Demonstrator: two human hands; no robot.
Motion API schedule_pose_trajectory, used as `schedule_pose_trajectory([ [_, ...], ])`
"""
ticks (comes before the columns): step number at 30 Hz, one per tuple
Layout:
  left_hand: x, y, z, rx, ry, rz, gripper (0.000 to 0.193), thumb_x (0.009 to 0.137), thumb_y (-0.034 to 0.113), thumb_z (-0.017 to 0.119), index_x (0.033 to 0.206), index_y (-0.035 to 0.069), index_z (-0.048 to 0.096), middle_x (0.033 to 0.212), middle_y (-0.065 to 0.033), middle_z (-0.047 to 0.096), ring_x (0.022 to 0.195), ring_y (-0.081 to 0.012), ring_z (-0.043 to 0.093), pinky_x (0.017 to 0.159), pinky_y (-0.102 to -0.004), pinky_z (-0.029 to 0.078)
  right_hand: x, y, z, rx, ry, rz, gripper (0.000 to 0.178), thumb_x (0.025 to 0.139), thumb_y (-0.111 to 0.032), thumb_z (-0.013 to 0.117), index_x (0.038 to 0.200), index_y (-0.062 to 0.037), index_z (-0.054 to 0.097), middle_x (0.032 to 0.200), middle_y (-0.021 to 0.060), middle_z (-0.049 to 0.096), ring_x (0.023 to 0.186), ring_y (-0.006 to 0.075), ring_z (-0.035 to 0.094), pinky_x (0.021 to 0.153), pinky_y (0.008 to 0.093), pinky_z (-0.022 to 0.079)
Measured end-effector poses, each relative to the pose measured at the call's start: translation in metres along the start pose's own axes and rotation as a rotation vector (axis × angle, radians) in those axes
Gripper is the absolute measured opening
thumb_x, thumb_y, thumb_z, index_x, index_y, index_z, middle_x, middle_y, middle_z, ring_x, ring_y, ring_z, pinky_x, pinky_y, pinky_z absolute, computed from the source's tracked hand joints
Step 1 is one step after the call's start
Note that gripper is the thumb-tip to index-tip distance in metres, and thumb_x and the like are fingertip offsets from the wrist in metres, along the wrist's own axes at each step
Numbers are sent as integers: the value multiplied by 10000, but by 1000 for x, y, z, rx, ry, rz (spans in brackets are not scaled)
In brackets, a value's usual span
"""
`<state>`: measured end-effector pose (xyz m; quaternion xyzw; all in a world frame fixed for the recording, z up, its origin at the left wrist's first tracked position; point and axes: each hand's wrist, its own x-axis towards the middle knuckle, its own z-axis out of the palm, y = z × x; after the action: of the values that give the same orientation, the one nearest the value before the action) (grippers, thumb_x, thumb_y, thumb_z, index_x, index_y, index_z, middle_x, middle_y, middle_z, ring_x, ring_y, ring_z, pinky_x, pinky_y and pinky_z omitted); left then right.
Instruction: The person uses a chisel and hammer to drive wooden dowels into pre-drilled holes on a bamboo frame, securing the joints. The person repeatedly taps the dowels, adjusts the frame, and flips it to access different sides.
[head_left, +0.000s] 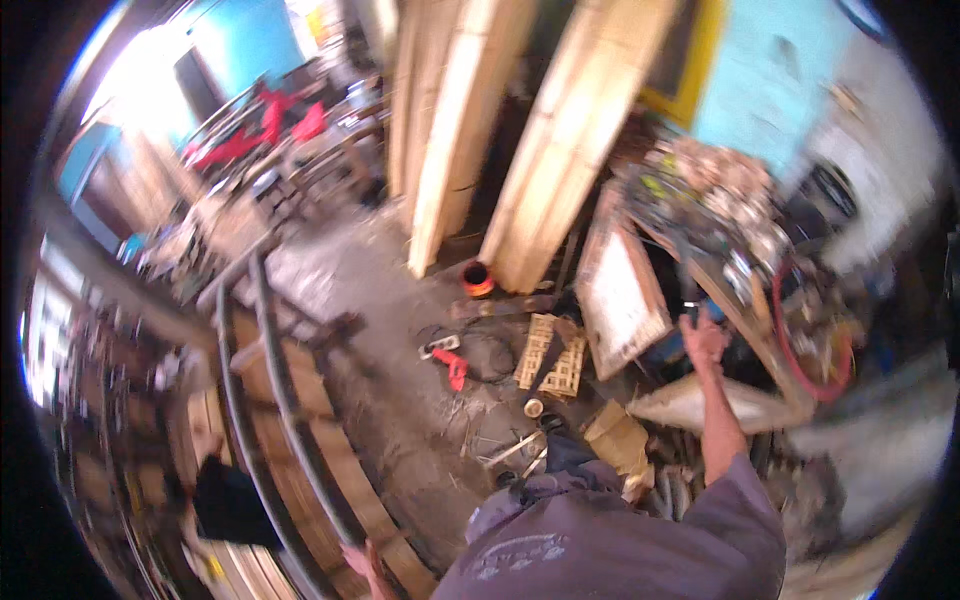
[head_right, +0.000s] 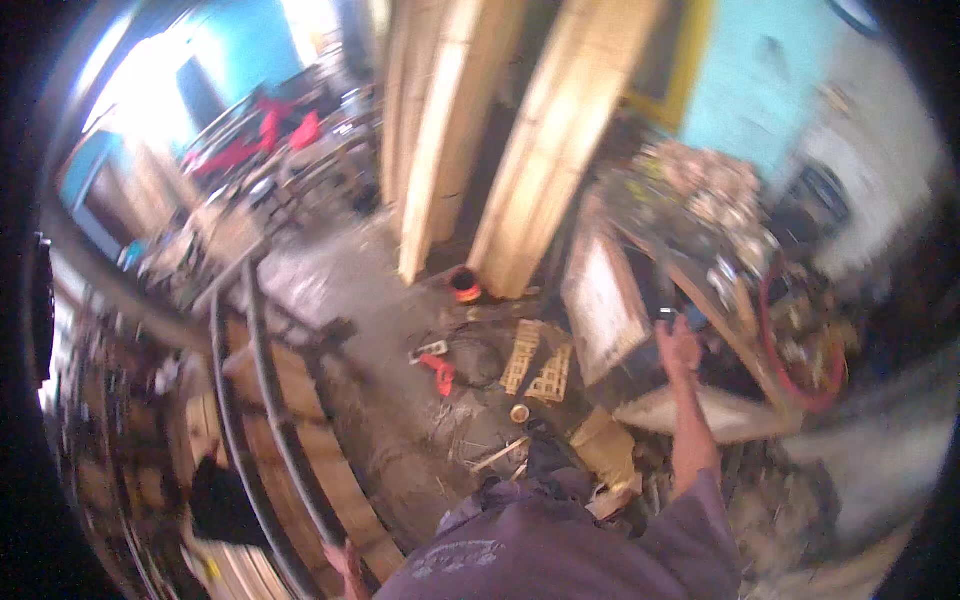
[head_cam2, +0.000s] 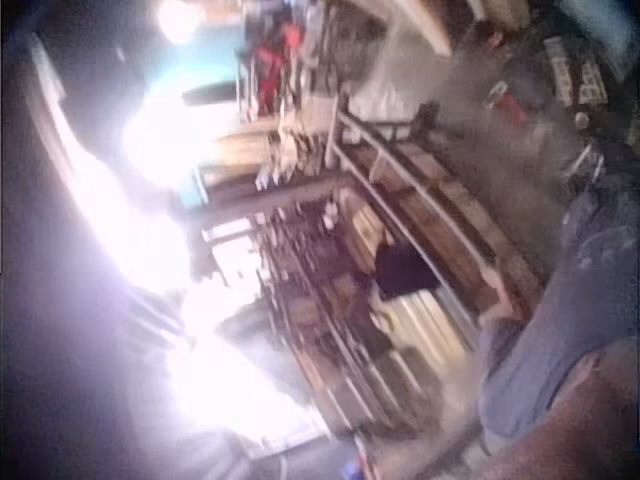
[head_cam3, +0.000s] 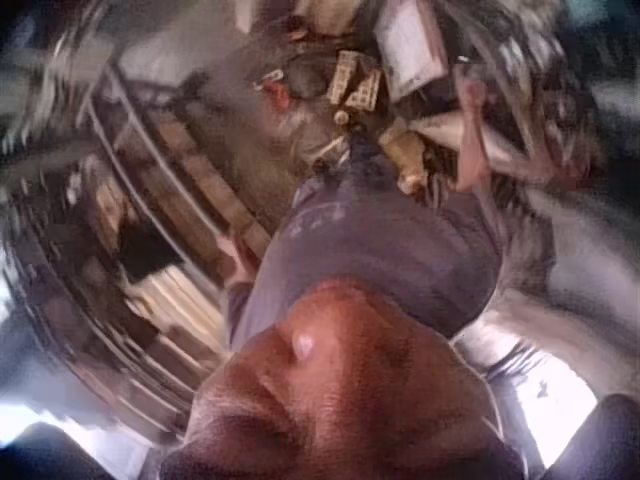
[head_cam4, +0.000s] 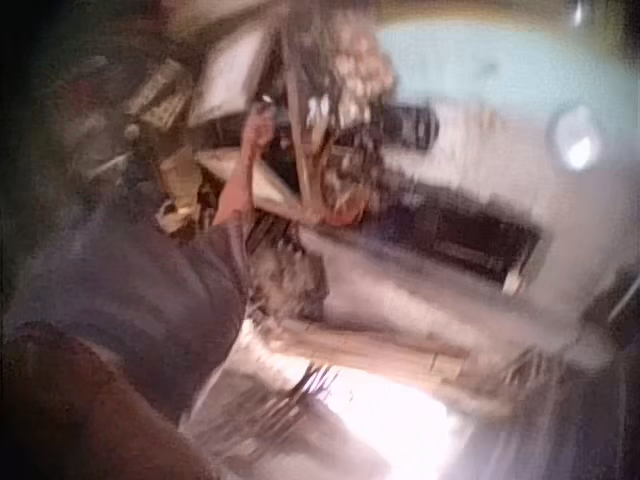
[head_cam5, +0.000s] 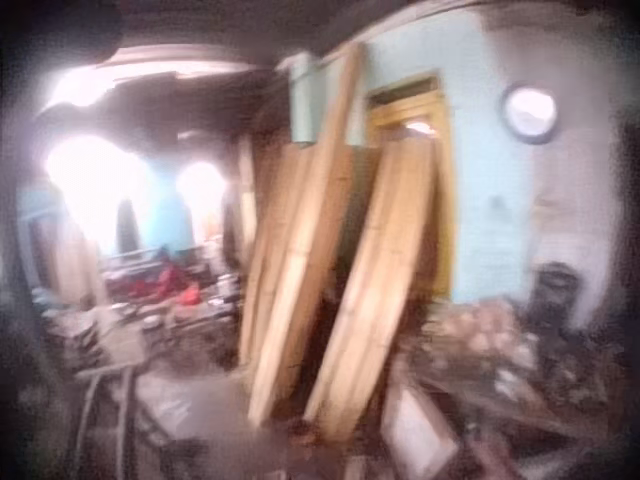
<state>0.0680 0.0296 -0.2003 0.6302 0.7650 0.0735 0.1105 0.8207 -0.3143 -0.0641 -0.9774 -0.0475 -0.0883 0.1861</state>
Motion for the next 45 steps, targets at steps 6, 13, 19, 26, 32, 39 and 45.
schedule_pose_trajectory([
  [6, -99, 140, 2, 57, 159, -124, 726, 746, 272, 671, 1362, 10, 391, 1377, -230, 409, 1296, -393, 350, 1077, -478, 280, 212, 72, 65, -212, 20, -72, 559, 843, -513, 526, 1228, -109, 562, 1022, 200, 662, 930, 399, 634, 782, 494, 491],
  [13, -218, 129, 58, -220, -276, -66, 426, 764, 344, 677, 1024, 7, 657, 1052, -220, 647, 1022, -371, 593, 878, -435, 478, 322, 96, 69, -505, -316, -370, 523, 913, -434, 518, 1222, -16, 575, 1152, 237, 576, 1104, 386, 534, 917, 456, 435],
  [19, -242, 177, 62, -215, -610, -293, 415, 801, 398, 626, 1033, 58, 679, 1016, -180, 676, 959, -336, 641, 825, -417, 504, 386, 207, 139, -545, -268, -207, 449, 906, -325, 514, 1280, -79, 529, 1251, 196, 551, 1027, 375, 590, 869, 516, 474],
  [26, -210, 196, 63, -331, -488, -173, 358, 851, 330, 589, 1051, 41, 661, 1015, -173, 675, 939, -330, 652, 825, -393, 503, 302, 63, 124, -336, 354, -367, 409, 927, -302, 470, 1256, -77, 564, 1158, 202, 598, 1023, 381, 571, 895, 485, 450],
  [32, -127, 214, 16, -457, -38, -14, 287, 863, 222, 593, 1034, -7, 625, 955, -174, 661, 895, -336, 636, 797, -410, 498, 181, -90, 166, 405, 146, -697, 315, 906, -138, 538, 1161, 46, 552, 1138, 238, 568, 979, 402, 550, 874, 444, 448],
  [39, -23, 183, -47, -183, 392, -49, 283, 927, 156, 505, 1147, -18, 541, 1087, -218, 541, 1053, -380, 506, 923, -439, 395, -35, -204, 247, 343, -637, -827, 252, 886, -153, 562, 1096, -25, 619, 1072, 196, 564, 1022, 342, 541, 851, 424, 470],
  [45, 61, 132, -12, -31, 365, -83, 344, 918, 272, 538, 1145, 15, 553, 1075, -227, 555, 1031, -379, 515, 881, -465, 407, -130, -192, 275, 133, -1091, -745, 266, 908, -245, 524, 956, -11, 639, 855, 182, 658, 764, 299, 645, 656, 407, 484],
])
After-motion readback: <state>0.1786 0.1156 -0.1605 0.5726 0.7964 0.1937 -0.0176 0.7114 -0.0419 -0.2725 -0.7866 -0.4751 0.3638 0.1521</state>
